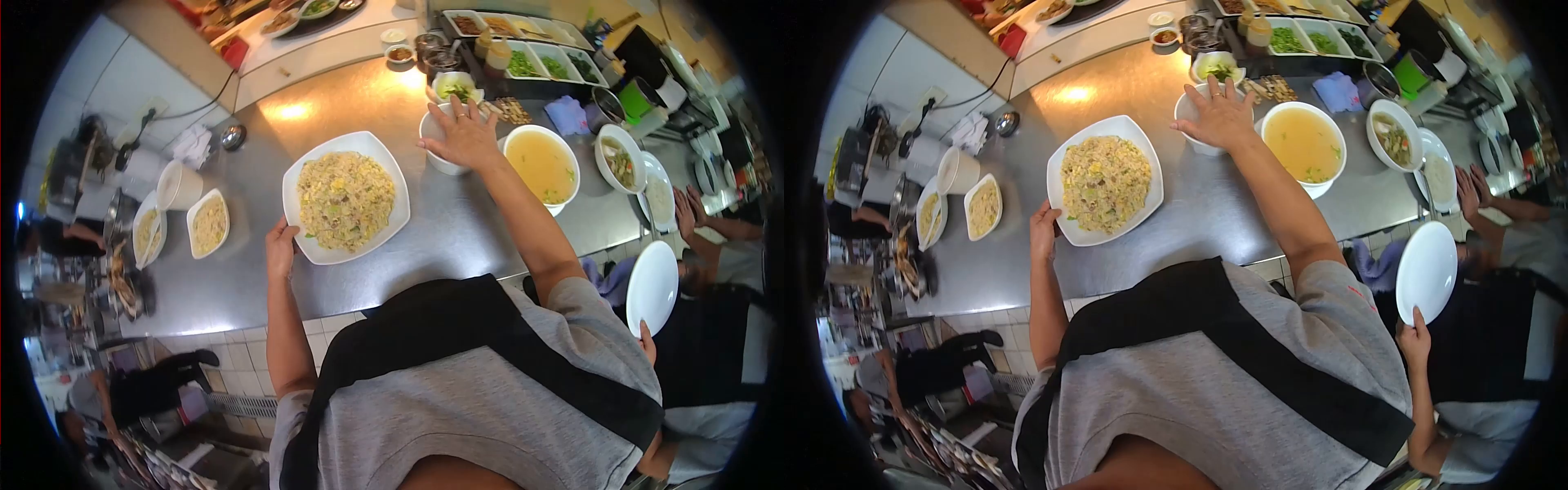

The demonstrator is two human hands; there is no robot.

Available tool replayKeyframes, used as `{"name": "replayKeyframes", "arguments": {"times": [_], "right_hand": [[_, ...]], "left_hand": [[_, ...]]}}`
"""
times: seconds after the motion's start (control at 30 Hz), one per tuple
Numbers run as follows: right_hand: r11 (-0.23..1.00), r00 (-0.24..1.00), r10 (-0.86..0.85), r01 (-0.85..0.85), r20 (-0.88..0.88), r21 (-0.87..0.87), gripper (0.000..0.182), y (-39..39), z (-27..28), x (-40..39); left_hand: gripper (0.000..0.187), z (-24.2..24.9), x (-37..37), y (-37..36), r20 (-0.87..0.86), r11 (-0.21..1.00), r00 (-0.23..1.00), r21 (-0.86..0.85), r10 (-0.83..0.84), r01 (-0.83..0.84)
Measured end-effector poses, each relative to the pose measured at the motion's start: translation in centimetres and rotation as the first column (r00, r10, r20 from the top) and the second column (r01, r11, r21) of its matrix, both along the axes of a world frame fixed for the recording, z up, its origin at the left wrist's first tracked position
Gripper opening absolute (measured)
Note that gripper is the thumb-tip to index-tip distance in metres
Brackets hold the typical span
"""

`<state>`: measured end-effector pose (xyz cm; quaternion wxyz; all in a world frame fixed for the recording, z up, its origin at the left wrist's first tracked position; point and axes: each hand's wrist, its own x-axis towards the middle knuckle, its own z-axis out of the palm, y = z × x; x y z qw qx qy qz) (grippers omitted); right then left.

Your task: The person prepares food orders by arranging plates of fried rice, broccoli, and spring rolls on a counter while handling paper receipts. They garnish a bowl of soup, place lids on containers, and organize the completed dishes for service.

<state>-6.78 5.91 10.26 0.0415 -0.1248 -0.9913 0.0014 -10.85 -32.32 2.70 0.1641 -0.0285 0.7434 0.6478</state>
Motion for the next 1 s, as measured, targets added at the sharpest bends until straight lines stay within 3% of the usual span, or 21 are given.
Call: {"name": "replayKeyframes", "arguments": {"times": [0.1, 0.27, 0.33, 0.5, 0.73, 0.87, 0.97, 1.0], "right_hand": [[0.994, 0.989, 0.106, -0.102, -0.107, 0.036, 0.080, -0.9, -1.9, 0.7], [0.983, 0.980, 0.181, -0.179, -0.081, 0.028, 0.077, -0.3, -4.6, -0.4], [0.983, 0.983, 0.180, -0.178, -0.045, 0.036, 0.076, 0.1, -5.2, -1.7], [0.970, 0.970, 0.242, -0.242, -0.009, 0.020, 0.074, 0.5, -7.0, -7.2], [0.957, 0.958, 0.282, -0.284, -0.047, -0.052, 0.064, -4.3, -7.7, -16.9], [0.914, 0.912, 0.392, -0.401, -0.118, -0.056, 0.054, -9.7, -8.8, -21.4], [0.883, 0.878, 0.463, -0.469, -0.126, -0.022, 0.052, -13.8, -9.1, -24.4], [0.869, 0.855, 0.482, -0.494, -0.191, -0.018, 0.050, -15.0, -9.4, -25.4]], "left_hand": [[0.036, -1.0, 1.6, -0.3, -0.012, 0.993, 0.993, -0.003, 0.116, -0.116], [0.035, -3.3, 3.4, 0.5, -0.026, 0.968, 0.968, -0.022, 0.248, -0.248], [0.037, -3.3, 3.3, 0.6, 0.041, 0.971, 0.970, -0.024, 0.239, -0.239], [0.040, -6.0, 2.7, 0.3, 0.025, 0.954, 0.955, -0.059, 0.294, -0.292], [0.048, -5.8, 2.4, -0.6, 0.054, 0.966, 0.965, -0.009, 0.258, -0.258], [0.050, -6.2, -1.5, -2.8, 0.034, 0.875, 0.877, 0.053, 0.479, -0.481], [0.044, -9.9, -7.1, -5.6, -0.278, 0.680, 0.680, -0.110, 0.679, -0.725], [0.040, -8.4, -8.0, -5.1, -0.412, 0.643, 0.624, -0.111, 0.664, -0.758]]}}
